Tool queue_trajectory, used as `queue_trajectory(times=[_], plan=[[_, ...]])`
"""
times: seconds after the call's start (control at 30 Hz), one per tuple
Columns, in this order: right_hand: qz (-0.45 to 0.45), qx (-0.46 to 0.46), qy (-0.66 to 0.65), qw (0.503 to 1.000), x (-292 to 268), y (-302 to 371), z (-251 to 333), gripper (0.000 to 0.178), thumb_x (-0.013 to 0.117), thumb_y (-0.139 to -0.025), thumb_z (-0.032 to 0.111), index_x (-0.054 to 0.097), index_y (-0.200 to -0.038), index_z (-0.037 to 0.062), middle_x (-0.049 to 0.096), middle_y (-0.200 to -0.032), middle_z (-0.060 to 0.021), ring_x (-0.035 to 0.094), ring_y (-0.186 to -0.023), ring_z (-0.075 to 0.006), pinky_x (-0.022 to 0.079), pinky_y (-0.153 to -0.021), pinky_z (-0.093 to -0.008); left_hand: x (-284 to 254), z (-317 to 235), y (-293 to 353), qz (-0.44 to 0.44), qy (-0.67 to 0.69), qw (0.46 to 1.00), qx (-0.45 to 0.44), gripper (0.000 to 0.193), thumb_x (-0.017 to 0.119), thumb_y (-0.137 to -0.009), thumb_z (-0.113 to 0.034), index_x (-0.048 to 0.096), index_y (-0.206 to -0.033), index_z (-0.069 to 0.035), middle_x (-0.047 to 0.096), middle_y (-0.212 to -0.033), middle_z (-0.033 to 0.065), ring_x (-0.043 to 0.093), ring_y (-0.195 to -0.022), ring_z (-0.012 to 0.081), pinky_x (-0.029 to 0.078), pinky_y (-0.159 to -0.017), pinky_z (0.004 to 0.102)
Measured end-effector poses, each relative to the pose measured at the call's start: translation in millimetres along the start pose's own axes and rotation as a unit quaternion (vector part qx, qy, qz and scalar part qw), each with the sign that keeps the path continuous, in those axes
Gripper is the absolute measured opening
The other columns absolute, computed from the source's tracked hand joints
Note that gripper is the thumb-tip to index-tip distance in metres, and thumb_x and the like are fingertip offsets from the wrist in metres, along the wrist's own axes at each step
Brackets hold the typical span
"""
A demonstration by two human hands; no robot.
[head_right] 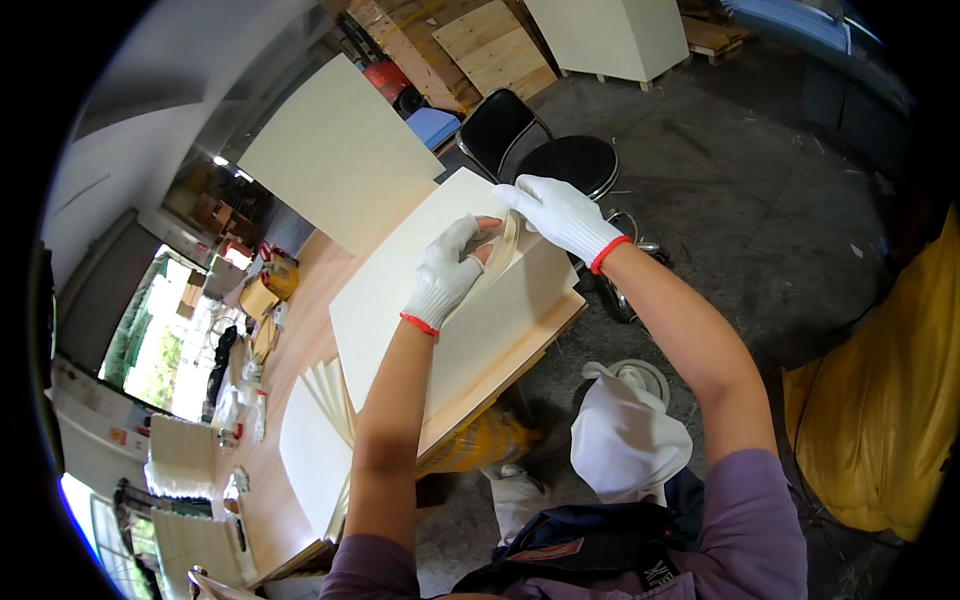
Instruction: The person sands the edges of rectangular white boards one by one using a sanding block. They repeatedly pick up a board, sand its edges, and place it into a growing stack on the table.
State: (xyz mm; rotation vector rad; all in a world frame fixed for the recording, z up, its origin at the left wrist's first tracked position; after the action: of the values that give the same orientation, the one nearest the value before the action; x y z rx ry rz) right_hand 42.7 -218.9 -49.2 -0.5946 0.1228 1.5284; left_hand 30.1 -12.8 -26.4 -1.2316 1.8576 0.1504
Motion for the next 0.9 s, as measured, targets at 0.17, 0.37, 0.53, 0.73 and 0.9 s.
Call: queue_trajectory(times=[0.17,0.37,0.53,0.73,0.9], plan=[[-0.064,0.010,-0.050,0.997,10.0,9.0,-15.5,0.059,0.043,-0.105,0.059,0.066,-0.098,0.0050,0.068,-0.082,-0.0139,0.068,-0.082,-0.0324,0.049,-0.077,-0.0435,0.5,1.6,-2.4,0.030,0.056,0.995,-0.075,0.033,0.068,-0.096,-0.007,0.068,-0.129,-0.005,0.073,-0.124,0.0165,0.069,-0.121,0.0267,0.052,-0.105,0.0362],[-0.067,0.012,-0.034,0.997,9.1,15.0,-9.1,0.060,0.040,-0.105,0.060,0.066,-0.098,0.0060,0.070,-0.083,-0.0142,0.069,-0.086,-0.0350,0.050,-0.080,-0.0444,3.8,8.6,-3.3,0.029,0.041,0.998,-0.035,0.045,0.079,-0.090,-0.012,0.065,-0.131,-0.002,0.071,-0.129,0.0188,0.067,-0.126,0.0288,0.050,-0.109,0.0371],[-0.080,0.004,-0.043,0.996,9.4,16.5,-13.4,0.062,0.041,-0.105,0.062,0.065,-0.100,0.0063,0.069,-0.083,-0.0143,0.069,-0.086,-0.0363,0.050,-0.080,-0.0451,3.0,8.6,-5.2,0.044,0.059,0.997,-0.032,0.046,0.072,-0.095,-0.009,0.060,-0.139,-0.002,0.070,-0.129,0.0168,0.064,-0.127,0.0247,0.048,-0.110,0.0358],[-0.097,-0.007,0.002,0.995,10.3,15.3,-9.6,0.062,0.041,-0.106,0.064,0.065,-0.100,0.0062,0.069,-0.087,-0.0187,0.067,-0.091,-0.0424,0.049,-0.080,-0.0490,-2.6,-0.8,0.2,-0.030,0.029,0.999,0.006,0.033,0.067,-0.100,-0.017,0.068,-0.133,-0.011,0.075,-0.109,0.0160,0.071,-0.104,0.0219,0.054,-0.094,0.0339],[-0.116,-0.026,0.010,0.993,12.7,15.3,-15.6,0.060,0.040,-0.108,0.060,0.064,-0.101,0.0062,0.069,-0.088,-0.0194,0.067,-0.092,-0.0438,0.049,-0.079,-0.0508,-1.1,-15.1,1.2,0.050,-0.027,0.993,-0.108,0.033,0.068,-0.096,-0.011,0.069,-0.129,-0.005,0.068,-0.102,0.0048,0.060,-0.096,0.0133,0.049,-0.091,0.0293]])
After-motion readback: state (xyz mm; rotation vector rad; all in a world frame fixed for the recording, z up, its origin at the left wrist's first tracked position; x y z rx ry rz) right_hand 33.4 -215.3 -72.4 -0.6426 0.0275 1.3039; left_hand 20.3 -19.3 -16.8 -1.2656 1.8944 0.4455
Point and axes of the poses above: each hand's wrist, its own y-axis away from the middle knuckle, its own x-axis out of the palm, z = x × y, the point moved 3 cm from there along -y, towards the middle knuckle
